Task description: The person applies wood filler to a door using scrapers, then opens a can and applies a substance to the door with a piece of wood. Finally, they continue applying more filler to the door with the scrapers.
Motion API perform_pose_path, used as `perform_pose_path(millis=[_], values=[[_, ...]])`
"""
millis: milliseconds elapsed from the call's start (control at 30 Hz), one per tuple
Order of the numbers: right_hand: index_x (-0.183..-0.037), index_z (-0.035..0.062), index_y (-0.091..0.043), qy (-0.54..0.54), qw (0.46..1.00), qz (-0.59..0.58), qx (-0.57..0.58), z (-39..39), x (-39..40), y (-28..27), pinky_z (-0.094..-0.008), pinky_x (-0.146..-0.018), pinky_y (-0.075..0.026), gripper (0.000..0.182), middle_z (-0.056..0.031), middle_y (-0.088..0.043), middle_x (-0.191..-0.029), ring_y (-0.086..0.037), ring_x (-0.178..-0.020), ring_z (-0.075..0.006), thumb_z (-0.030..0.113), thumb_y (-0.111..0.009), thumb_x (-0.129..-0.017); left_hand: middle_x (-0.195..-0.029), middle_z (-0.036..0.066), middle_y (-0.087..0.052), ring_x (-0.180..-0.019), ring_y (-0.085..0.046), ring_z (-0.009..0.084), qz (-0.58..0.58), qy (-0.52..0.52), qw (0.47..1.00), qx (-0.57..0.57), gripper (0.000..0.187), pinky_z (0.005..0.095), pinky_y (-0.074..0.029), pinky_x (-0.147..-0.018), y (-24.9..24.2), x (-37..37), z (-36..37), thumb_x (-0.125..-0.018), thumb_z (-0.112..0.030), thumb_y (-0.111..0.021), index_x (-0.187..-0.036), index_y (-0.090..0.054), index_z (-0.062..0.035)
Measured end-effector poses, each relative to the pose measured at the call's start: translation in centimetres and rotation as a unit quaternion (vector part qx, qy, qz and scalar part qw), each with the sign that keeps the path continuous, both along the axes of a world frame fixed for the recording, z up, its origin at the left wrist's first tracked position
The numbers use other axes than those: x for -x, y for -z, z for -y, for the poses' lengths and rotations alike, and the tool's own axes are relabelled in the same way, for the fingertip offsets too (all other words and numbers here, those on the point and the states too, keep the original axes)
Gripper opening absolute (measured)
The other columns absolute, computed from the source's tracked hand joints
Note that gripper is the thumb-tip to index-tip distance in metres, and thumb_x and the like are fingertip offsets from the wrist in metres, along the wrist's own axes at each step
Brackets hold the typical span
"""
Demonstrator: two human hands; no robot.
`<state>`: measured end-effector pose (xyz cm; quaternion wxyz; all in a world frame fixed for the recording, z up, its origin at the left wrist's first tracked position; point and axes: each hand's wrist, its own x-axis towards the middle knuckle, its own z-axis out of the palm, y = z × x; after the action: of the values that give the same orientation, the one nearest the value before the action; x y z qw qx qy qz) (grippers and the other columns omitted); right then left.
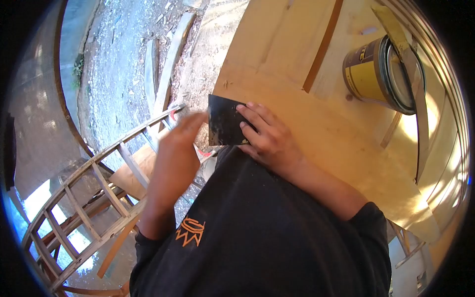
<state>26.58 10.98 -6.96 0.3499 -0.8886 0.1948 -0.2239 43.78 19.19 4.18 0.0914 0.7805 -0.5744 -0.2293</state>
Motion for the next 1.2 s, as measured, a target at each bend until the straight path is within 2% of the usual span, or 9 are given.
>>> perform_pose_path(millis=[100,200,333,500,567,700,1000,1100,1200], values=[[-0.096,-0.0013,-0.063,-0.012,1.0,0.004,-0.002,0.3,0.1,0.0,-0.0417,-0.103,-0.041,0.042,-0.0145,-0.053,-0.13,-0.047,-0.124,-0.0333,0.016,-0.08,-0.062,-0.119,0.023,-0.057,-0.11,-0.056,0.036,0.055,0.056,0.996,-0.052,0.046,0.0406,-0.047,-0.093,1.8,1.3,-0.8,-0.077,0.007,-0.051,-0.123,-0.053,0.0056],[-0.095,-0.0012,-0.063,-0.005,1.0,0.003,-0.009,0.1,-0.1,0.1,-0.042,-0.102,-0.041,0.041,-0.0144,-0.053,-0.13,-0.048,-0.123,-0.0333,0.016,-0.08,-0.062,-0.117,0.021,-0.058,-0.105,-0.058,0.0354,0.059,0.021,0.998,0.014,0.044,0.0412,-0.048,-0.09,2.5,0.0,1.0,-0.078,0.006,-0.051,-0.122,-0.054,0.0059],[-0.095,-0.0012,-0.063,-0.002,1.0,0.005,0.006,0.2,-0.1,0.2,-0.0421,-0.101,-0.043,0.042,-0.0147,-0.054,-0.129,-0.049,-0.122,-0.0335,0.016,-0.081,-0.061,-0.11,0.02,-0.06,-0.1,-0.059,0.0372,0.026,0.056,0.995,-0.072,0.041,0.0425,-0.049,-0.086,1.6,1.0,-0.5,-0.078,0.006,-0.052,-0.119,-0.055,0.0047],[-0.095,-0.0004,-0.064,0.001,1.0,-0.005,0.028,0.1,-0.2,-0.4,-0.0416,-0.098,-0.043,0.042,-0.0151,-0.055,-0.128,-0.05,-0.122,-0.0321,0.018,-0.081,-0.061,-0.112,0.022,-0.06,-0.101,-0.059,0.0398,0.051,-0.026,0.998,0.041,0.041,0.0432,-0.047,-0.088,3.6,-2.4,2.7,-0.076,0.01,-0.05,-0.116,-0.058,0.0047],[-0.101,0.0006,-0.063,-0.011,0.998,-0.032,0.061,0.4,0.2,-0.5,-0.0411,-0.098,-0.042,0.046,-0.0141,-0.051,-0.132,-0.046,-0.126,-0.0302,0.02,-0.08,-0.063,-0.117,0.021,-0.059,-0.105,-0.058,0.0386,-0.004,-0.038,0.996,0.079,0.045,0.0413,-0.047,-0.09,2.0,-2.6,2.6,-0.075,0.014,-0.047,-0.117,-0.058,0.0031],[-0.111,0.002,-0.061,-0.032,0.991,-0.095,0.084,0.2,1.0,-1.9,-0.039,-0.095,-0.04,0.054,-0.014,-0.049,-0.133,-0.044,-0.124,-0.0285,0.025,-0.079,-0.066,-0.122,0.022,-0.058,-0.114,-0.056,0.0366,-0.035,-0.099,0.993,0.048,0.05,0.0363,-0.043,-0.098,-0.9,-3.0,0.8,-0.076,0.016,-0.042,-0.121,-0.058,0.0003],[-0.121,0.0025,-0.057,-0.087,0.977,-0.195,0.001,0.3,1.2,-2.7,-0.0403,-0.097,-0.039,0.06,-0.0154,-0.047,-0.131,-0.048,-0.113,-0.03,0.026,-0.077,-0.069,-0.123,0.021,-0.056,-0.113,-0.054,0.0372,0.014,-0.062,0.998,-0.012,0.055,0.0413,-0.044,-0.096,1.5,0.4,-4.3,-0.073,0.015,-0.047,-0.125,-0.054,0.0006],[-0.119,0.0027,-0.059,-0.105,0.987,-0.062,0.104,1.4,-0.5,-3.4,-0.0417,-0.095,-0.04,0.066,-0.018,-0.049,-0.131,-0.051,-0.108,-0.0316,0.025,-0.081,-0.061,-0.125,0.02,-0.054,-0.116,-0.05,0.0367,0.033,-0.036,0.999,-0.025,0.056,0.0427,-0.042,-0.099,2.2,1.8,-4.8,-0.071,0.012,-0.051,-0.127,-0.051,0.005],[-0.118,0.0033,-0.06,-0.144,0.969,-0.08,0.183,1.3,-0.9,-1.3,-0.043,-0.1,-0.037,0.066,-0.0164,-0.048,-0.133,-0.05,-0.114,-0.0297,0.027,-0.08,-0.06,-0.124,0.021,-0.054,-0.115,-0.051,0.0368,0.065,-0.05,0.996,-0.026,0.054,0.0435,-0.042,-0.098,2.5,2.0,-4.9,-0.072,0.01,-0.052,-0.126,-0.051,0.0052]])
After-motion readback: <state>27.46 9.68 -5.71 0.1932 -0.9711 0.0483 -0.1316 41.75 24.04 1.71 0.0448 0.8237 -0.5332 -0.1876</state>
